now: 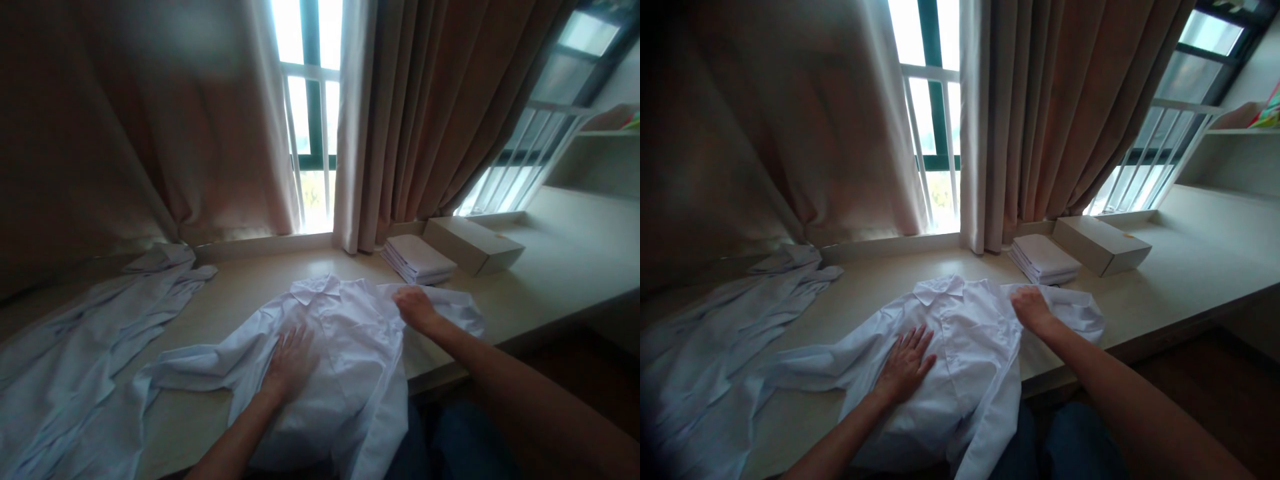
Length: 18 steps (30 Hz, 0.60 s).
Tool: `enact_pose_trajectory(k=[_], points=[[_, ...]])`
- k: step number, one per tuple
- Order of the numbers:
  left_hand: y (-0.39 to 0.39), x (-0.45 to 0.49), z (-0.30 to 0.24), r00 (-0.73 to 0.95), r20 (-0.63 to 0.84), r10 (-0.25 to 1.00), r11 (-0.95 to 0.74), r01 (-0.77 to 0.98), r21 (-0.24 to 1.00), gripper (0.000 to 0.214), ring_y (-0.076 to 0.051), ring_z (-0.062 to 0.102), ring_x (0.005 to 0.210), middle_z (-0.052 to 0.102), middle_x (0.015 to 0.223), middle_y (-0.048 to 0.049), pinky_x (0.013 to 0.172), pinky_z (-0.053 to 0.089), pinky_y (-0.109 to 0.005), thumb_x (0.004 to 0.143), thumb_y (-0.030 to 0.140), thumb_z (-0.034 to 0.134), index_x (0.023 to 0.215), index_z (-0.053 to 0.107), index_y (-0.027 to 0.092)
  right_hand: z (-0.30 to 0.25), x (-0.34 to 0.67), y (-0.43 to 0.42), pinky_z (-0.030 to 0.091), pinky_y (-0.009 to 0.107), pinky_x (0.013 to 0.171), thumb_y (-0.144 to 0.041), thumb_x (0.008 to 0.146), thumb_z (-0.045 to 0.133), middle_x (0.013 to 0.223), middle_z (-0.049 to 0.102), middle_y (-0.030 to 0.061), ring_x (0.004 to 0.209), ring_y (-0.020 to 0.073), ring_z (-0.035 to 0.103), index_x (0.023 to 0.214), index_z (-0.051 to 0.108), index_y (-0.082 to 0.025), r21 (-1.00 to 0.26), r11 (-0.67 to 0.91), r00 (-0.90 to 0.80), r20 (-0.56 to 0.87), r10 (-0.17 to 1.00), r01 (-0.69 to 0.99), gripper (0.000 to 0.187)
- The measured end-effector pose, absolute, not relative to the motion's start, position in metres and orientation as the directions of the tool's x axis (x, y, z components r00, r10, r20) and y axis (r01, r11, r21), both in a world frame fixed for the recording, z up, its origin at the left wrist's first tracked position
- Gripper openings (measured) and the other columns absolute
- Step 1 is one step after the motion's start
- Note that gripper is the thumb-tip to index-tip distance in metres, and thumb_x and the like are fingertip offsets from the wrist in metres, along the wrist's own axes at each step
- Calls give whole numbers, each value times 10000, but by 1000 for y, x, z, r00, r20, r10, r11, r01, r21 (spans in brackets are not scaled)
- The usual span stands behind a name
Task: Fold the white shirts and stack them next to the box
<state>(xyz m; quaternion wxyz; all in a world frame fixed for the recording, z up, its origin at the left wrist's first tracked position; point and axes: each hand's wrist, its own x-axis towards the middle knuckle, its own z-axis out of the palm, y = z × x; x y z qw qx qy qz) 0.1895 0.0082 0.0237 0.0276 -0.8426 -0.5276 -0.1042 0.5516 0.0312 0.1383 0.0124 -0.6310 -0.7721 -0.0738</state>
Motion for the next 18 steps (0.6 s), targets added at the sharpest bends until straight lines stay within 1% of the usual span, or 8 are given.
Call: enact_pose_trajectory(k=[2,3,5,7,9,12,14,18], points=[[8,190,24,407,224,886,-431,900,70,562,-306,259,1423,334,1537,-77,1146,173,-532,923,472,369,1443,393,260,127,500,49,393,327,847,-65,850,453,941,667,145,919,228,595,918,685,-124,46,240,-243,101,965,970,249],[7,189,24,402,229,887,-427,901,73,561,-309,258,1422,338,1535,-79,1146,176,-536,923,471,369,1440,398,257,120,477,58,394,305,863,-86,862,455,994,665,130,953,213,590,967,677,-142,17,257,-257,108,960,966,252],[7,189,24,397,223,890,-423,903,80,565,-311,245,1428,336,1536,-77,1148,172,-538,923,479,362,1441,399,254,106,438,73,373,286,934,-180,903,466,1175,623,112,1098,198,542,1132,625,-176,-37,283,-276,132,952,958,279],[7,188,23,397,206,894,-422,902,89,574,-310,225,1435,330,1540,-69,1156,160,-534,922,495,356,1443,397,257,88,408,84,336,323,1009,-290,938,453,1346,525,118,1233,211,457,1290,525,-184,-78,276,-263,146,954,958,375],[7,188,23,394,198,898,-418,902,103,584,-305,214,1440,321,1544,-66,1162,150,-529,917,511,357,1444,394,262,69,387,89,276,395,1071,-355,964,403,1448,428,132,1331,238,362,1383,434,-173,-147,233,-212,144,967,961,457],[11,190,25,375,205,904,-404,905,129,597,-300,204,1444,314,1548,-65,1164,145,-529,907,520,378,1451,377,274,41,371,86,132,476,1131,-366,990,322,1521,329,127,1419,255,219,1437,371,-171,-278,154,-118,143,983,948,490],[14,192,27,365,207,908,-396,908,137,599,-297,202,1444,315,1547,-63,1166,144,-521,904,510,391,1454,367,274,30,368,79,58,485,1144,-373,994,306,1544,288,113,1440,251,162,1451,356,-181,-324,136,-89,156,984,936,498],[15,198,33,373,212,903,-406,904,138,570,-282,243,1427,352,1528,-53,1168,159,-484,906,481,396,1438,382,278,26,372,69,37,469,1150,-412,982,339,1549,282,97,1445,243,154,1451,359,-205,-365,139,-90,149,985,921,513]])
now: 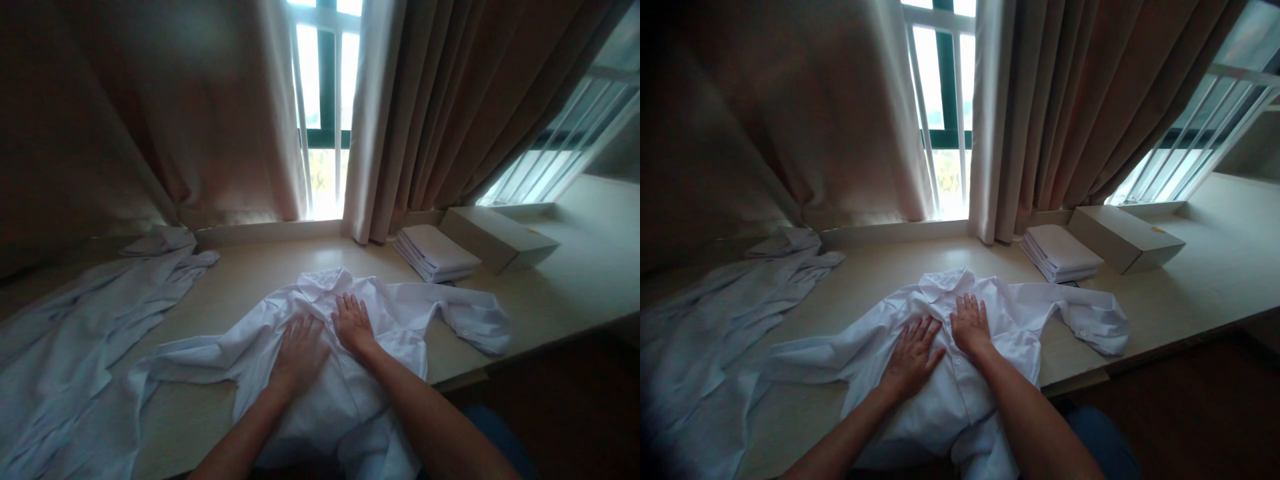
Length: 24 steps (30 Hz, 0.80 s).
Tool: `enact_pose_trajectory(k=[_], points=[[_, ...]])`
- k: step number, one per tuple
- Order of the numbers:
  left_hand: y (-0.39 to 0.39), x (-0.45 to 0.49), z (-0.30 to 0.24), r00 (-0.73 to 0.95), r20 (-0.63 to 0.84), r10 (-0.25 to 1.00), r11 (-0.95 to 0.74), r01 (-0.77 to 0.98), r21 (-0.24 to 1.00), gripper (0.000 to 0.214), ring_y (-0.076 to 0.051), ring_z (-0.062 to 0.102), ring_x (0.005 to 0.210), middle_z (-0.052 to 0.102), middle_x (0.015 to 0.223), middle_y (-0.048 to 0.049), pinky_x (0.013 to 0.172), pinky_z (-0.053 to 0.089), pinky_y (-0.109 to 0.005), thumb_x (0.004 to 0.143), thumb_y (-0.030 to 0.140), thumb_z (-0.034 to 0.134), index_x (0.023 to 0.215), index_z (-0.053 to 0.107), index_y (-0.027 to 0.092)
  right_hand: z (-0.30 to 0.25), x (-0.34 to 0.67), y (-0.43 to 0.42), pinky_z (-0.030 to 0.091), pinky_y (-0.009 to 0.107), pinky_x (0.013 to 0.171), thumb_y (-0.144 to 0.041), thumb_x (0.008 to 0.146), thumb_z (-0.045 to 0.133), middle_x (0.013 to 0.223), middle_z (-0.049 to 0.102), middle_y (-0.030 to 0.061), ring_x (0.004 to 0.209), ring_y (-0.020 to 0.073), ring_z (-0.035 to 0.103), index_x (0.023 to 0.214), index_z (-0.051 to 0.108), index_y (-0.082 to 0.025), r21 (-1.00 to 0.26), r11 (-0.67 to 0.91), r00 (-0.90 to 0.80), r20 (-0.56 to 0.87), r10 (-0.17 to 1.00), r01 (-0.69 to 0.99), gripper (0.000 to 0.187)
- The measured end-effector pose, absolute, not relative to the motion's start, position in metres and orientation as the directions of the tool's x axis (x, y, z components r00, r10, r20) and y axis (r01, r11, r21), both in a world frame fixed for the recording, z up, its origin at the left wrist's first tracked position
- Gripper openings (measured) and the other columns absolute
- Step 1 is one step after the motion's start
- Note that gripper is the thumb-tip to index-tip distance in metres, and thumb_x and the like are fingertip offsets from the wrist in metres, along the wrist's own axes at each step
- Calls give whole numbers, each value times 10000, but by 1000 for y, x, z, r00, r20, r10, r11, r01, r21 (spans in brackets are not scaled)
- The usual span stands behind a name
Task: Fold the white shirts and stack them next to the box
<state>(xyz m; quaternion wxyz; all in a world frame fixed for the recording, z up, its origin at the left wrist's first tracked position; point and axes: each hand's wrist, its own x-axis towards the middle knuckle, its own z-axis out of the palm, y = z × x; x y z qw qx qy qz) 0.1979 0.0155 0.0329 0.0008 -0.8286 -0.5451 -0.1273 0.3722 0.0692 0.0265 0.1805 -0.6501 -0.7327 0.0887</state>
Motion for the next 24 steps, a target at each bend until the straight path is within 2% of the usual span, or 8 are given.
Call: enact_pose_trajectory(k=[4,7,9,11,14,16,21,24], points=[[10,199,40,358,223,907,-396,905,154,506,-263,431,1298,525,1383,-62,1111,283,-427,900,499,400,1347,495,282,32,376,64,55,465,1152,-422,974,358,1543,300,86,1440,239,172,1439,377,-223,-389,139,-91,138,986,911,506],[20,194,49,309,193,931,-345,918,196,415,-271,584,1068,669,1091,-82,968,409,-421,886,543,398,1039,675,275,33,377,62,59,472,1152,-420,973,360,1539,309,81,1438,239,179,1434,381,-234,-394,139,-91,138,986,908,497],[41,187,58,192,191,963,-242,926,289,420,-262,624,940,686,920,-91,899,444,-403,892,527,382,854,689,244,33,377,61,61,479,1151,-416,972,361,1540,306,79,1439,242,177,1435,377,-240,-391,148,-100,141,985,908,496],[70,178,66,30,238,971,-131,896,423,361,-253,622,973,688,962,-98,927,438,-378,885,460,410,915,676,218,34,376,59,68,482,1151,-412,970,364,1539,309,78,1437,245,184,1430,385,-241,-388,152,-105,140,985,909,491],[118,164,71,-83,256,963,-59,863,502,367,-259,558,1143,639,1173,-143,1011,389,-358,828,358,481,1098,624,155,37,375,57,75,483,1153,-407,967,370,1533,322,80,1433,250,199,1417,403,-238,-383,148,-101,141,985,912,483],[146,158,69,-138,204,969,4,837,547,398,-269,566,1137,633,1194,-166,979,415,-356,782,339,526,1105,621,127,39,374,56,79,488,1152,-400,965,370,1532,323,82,1434,253,197,1419,399,-236,-378,149,-102,141,985,914,484],[190,158,54,-207,-51,977,185,701,689,297,-233,659,715,711,746,-94,645,501,-309,696,402,608,817,682,142,42,372,55,76,499,1152,-402,966,362,1543,300,81,1439,262,180,1432,381,-228,-364,142,-98,138,986,921,497],[203,160,49,-214,-117,970,228,627,745,252,-199,629,596,682,648,-61,542,468,-275,629,361,670,752,672,141,40,371,57,64,498,1154,-413,965,358,1548,289,79,1441,264,170,1436,375,-225,-355,137,-94,136,986,925,507]])
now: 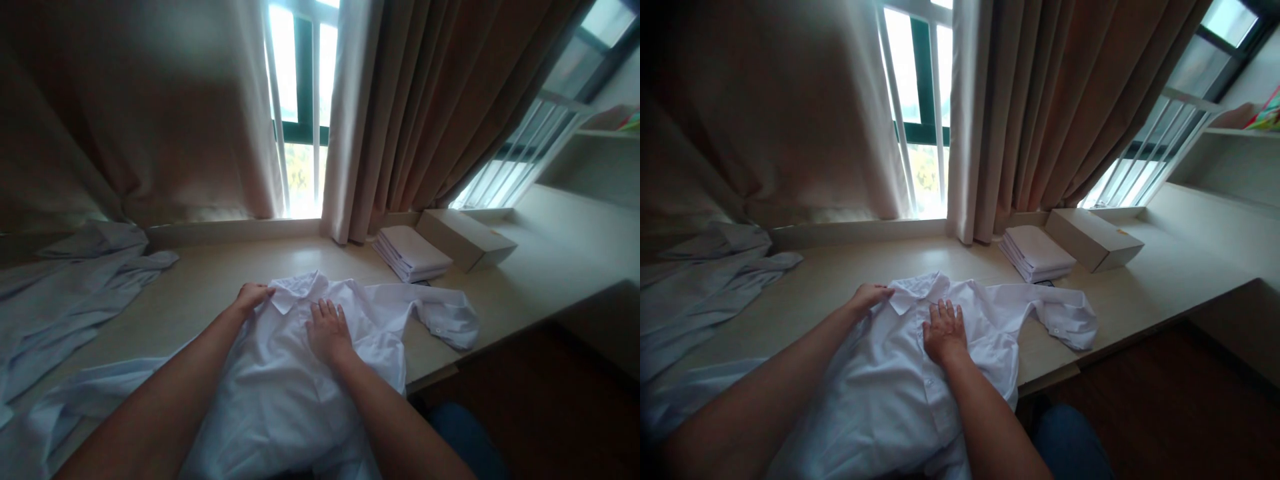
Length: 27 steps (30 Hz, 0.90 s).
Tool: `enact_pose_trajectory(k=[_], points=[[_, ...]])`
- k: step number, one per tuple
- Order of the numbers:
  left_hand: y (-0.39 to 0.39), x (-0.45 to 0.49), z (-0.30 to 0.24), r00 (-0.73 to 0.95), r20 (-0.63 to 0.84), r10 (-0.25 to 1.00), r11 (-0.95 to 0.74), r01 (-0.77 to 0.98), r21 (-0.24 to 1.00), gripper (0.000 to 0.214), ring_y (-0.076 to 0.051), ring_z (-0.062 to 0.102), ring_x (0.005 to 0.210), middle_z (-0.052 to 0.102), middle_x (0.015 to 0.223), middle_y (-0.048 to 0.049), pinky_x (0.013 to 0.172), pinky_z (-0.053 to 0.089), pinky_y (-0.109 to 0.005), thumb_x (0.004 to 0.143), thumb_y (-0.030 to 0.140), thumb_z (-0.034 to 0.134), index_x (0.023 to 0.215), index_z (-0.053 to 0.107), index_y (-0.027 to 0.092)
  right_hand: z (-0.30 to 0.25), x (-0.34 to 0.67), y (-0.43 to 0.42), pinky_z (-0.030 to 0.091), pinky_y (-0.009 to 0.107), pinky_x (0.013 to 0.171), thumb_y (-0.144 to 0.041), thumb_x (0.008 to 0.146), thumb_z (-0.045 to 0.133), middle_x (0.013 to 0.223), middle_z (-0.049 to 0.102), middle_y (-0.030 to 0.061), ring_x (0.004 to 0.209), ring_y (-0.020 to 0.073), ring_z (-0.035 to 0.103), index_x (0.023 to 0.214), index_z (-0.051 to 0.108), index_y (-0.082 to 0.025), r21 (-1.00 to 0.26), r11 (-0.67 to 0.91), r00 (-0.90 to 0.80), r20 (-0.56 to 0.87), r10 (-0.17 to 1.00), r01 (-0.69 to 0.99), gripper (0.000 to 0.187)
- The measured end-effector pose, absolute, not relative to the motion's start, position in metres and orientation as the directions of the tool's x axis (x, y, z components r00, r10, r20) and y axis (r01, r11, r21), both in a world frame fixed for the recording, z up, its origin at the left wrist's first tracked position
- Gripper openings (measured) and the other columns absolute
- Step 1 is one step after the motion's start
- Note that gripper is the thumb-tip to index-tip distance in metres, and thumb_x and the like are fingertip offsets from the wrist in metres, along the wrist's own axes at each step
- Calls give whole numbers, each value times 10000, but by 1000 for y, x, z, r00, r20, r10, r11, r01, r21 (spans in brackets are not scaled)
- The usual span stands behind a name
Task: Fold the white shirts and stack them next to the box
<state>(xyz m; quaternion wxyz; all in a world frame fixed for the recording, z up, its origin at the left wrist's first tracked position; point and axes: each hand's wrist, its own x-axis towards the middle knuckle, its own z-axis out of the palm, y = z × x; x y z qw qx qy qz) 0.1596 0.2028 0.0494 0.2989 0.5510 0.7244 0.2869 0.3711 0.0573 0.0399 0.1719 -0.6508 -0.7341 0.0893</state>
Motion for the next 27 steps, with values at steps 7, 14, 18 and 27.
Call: enact_pose_trajectory(k=[7,14,18,27], points=[[219,157,49,-285,13,958,179,637,749,261,-159,608,672,680,788,-44,611,458,-251,639,354,686,816,643,167,33,372,61,61,484,1158,-452,966,342,1539,315,59,1431,257,201,1440,372,-241,-341,153,-95,182,979,928,521],[193,170,24,-330,206,921,117,740,663,389,-233,604,925,648,999,-91,845,466,-349,750,408,582,1060,573,173,31,371,61,52,477,1158,-455,969,328,1542,308,54,1434,250,191,1448,358,-250,-348,147,-94,165,982,926,522],[183,175,19,-266,293,919,30,786,618,410,-264,541,1122,618,1155,-146,992,395,-385,835,422,467,1123,587,156,30,371,60,77,468,1151,-452,958,364,1516,355,66,1415,259,232,1424,390,-245,-356,154,-95,179,979,922,510],[186,167,16,-205,284,937,-30,760,649,306,-204,633,895,702,971,-86,821,471,-297,803,389,527,987,664,187,56,398,120,343,348,998,-368,955,395,1230,595,120,1149,234,506,1302,492,-155,-495,16,79,170,982,869,418]])
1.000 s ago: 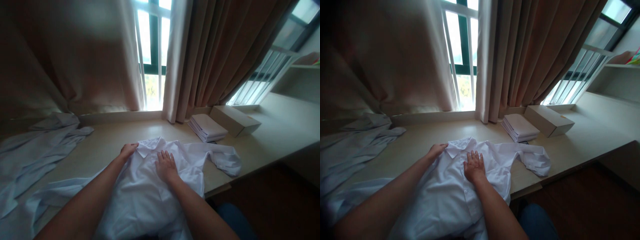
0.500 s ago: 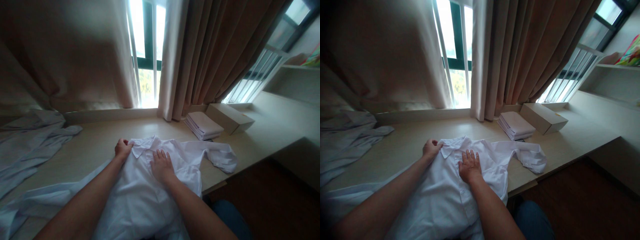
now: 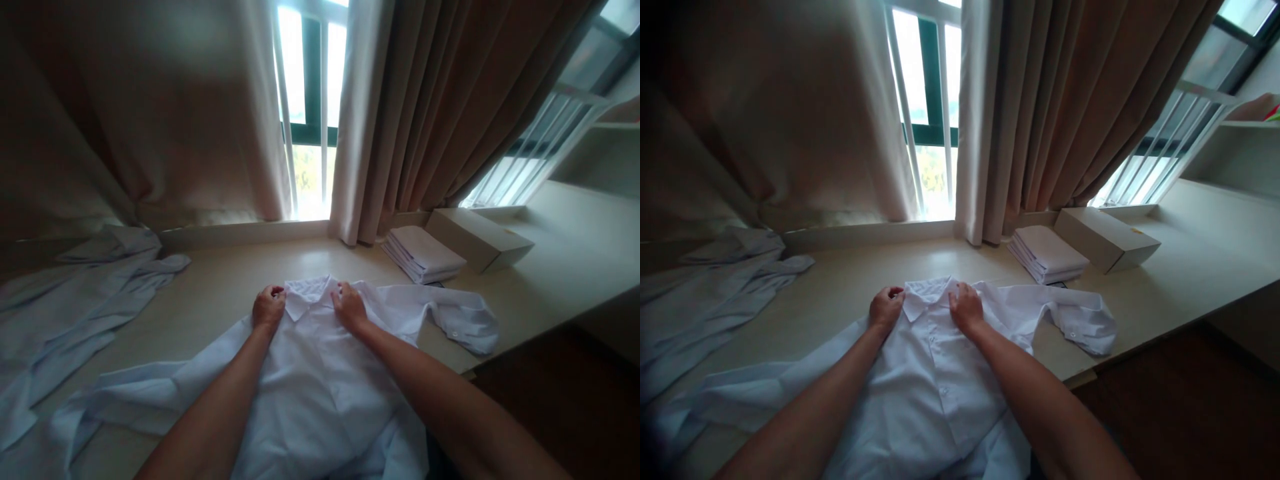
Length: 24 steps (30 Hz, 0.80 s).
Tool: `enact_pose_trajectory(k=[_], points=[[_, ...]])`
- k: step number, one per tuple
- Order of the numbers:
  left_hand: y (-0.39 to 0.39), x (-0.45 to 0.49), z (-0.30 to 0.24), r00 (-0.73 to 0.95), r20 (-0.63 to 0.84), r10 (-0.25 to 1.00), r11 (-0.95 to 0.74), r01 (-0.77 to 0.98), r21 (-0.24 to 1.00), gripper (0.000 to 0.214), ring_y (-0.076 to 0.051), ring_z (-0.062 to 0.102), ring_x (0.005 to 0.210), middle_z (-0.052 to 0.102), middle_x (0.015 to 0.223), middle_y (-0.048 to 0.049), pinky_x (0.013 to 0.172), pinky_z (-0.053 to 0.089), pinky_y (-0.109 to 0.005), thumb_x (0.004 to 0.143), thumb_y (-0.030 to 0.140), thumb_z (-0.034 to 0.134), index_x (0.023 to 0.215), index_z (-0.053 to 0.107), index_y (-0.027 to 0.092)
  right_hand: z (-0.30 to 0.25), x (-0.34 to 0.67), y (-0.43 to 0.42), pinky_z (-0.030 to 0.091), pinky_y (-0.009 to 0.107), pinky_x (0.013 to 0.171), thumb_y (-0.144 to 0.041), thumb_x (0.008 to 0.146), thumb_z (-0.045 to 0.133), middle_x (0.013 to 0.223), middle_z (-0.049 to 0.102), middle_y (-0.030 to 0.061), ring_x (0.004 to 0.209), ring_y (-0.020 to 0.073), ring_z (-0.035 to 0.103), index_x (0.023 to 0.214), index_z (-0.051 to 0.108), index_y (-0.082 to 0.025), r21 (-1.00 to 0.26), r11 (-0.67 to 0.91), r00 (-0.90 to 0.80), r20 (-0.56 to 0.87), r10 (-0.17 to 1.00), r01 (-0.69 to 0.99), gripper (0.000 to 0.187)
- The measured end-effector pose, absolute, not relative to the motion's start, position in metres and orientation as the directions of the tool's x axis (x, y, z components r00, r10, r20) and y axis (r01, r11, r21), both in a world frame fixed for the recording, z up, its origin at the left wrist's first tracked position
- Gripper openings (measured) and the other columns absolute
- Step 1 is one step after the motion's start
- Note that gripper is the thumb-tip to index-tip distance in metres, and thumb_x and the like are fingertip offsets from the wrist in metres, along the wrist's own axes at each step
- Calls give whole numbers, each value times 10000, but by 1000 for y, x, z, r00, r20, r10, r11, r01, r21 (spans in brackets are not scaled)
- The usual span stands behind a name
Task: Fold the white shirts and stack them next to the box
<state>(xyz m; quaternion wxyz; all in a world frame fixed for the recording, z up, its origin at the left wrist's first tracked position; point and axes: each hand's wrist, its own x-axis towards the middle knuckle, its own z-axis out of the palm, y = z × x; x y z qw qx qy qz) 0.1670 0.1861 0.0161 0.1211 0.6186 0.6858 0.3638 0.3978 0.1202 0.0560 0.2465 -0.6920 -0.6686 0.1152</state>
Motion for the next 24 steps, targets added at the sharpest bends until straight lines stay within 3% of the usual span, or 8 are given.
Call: enact_pose_trajectory(k=[4,7,12,16,18,24], points=[[187,166,10,-224,293,930,-32,742,669,367,-166,637,862,692,1004,-69,773,474,-256,790,301,532,1129,604,180,64,400,163,309,308,1017,-230,923,427,1320,549,110,1217,221,453,1342,478,-149,-522,-21,106,133,985,853,429],[188,167,8,-227,308,924,-33,755,655,452,-177,623,905,683,1009,-68,814,463,-270,770,238,540,1219,569,194,61,392,189,337,276,967,-169,874,475,1319,562,102,1168,199,499,1377,463,-147,-544,-45,84,47,995,838,504],[188,167,10,-188,333,924,-58,790,610,176,-189,591,911,666,925,-53,834,443,-283,780,277,553,901,660,207,59,386,214,395,259,805,-164,804,561,1011,700,91,944,193,589,1183,649,-122,-585,-164,111,-126,986,794,391],[188,167,11,-218,356,909,-44,798,601,192,-188,573,863,632,870,-53,794,441,-290,830,363,511,793,619,208,60,395,216,391,225,700,-170,767,620,769,689,45,724,130,566,948,727,-70,-748,-200,114,-166,980,633,233],[189,167,11,-233,363,902,-35,799,600,199,-190,567,861,627,876,-56,789,439,-293,835,370,505,782,611,210,60,400,214,384,214,684,-163,764,635,748,679,39,671,99,536,939,718,-36,-807,-201,126,-157,980,555,231],[195,169,9,-262,375,889,-6,813,582,209,-209,563,871,629,871,-74,790,427,-311,826,381,521,748,609,208,63,403,215,371,198,678,-198,789,640,828,685,45,672,72,525,993,683,-19,-828,-189,149,-128,980,527,275]])
